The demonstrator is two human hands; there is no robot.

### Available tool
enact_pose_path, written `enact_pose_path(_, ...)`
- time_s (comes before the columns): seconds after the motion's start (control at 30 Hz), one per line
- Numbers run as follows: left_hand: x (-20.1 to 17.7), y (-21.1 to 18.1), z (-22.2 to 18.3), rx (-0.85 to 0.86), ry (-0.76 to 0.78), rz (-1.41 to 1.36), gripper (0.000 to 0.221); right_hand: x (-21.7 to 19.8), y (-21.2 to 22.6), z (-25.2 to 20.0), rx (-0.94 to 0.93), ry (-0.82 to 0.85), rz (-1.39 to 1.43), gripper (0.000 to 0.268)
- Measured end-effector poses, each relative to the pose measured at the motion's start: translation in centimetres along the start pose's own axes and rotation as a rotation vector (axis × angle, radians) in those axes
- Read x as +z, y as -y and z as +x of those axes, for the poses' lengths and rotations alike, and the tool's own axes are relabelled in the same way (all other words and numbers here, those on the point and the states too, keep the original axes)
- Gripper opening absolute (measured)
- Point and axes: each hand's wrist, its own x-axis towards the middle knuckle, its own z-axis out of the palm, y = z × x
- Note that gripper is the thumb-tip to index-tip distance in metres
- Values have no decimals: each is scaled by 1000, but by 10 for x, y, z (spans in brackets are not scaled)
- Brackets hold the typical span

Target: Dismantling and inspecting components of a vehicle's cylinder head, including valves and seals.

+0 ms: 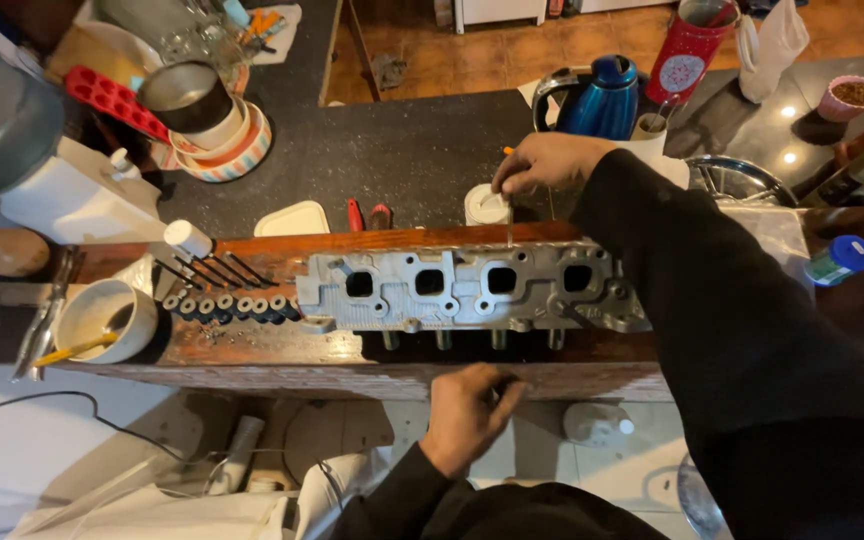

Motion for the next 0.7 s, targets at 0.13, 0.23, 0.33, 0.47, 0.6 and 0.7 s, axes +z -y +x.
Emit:
enact_pose_path(0.13,-40,-31,14,97,-58,33,8,-27,22,-13,57,-74,32,39)
enact_pose_path(0.23,-73,-38,30,248,-239,190,21,-35,73,-36,9,-297,225,29)
enact_pose_path(0.33,-110,-51,45,122,-379,101,21,-25,127,-56,-1,-392,277,34)
enact_pose_path(0.47,-143,-57,58,158,-570,125,21,6,174,-82,-210,-578,573,35)
enact_pose_path(0.6,-155,-66,60,188,-603,72,16,30,200,-96,-280,-635,826,33)
enact_pose_path(0.7,-154,-62,49,162,-620,-38,11,40,203,-99,-331,-643,807,33)
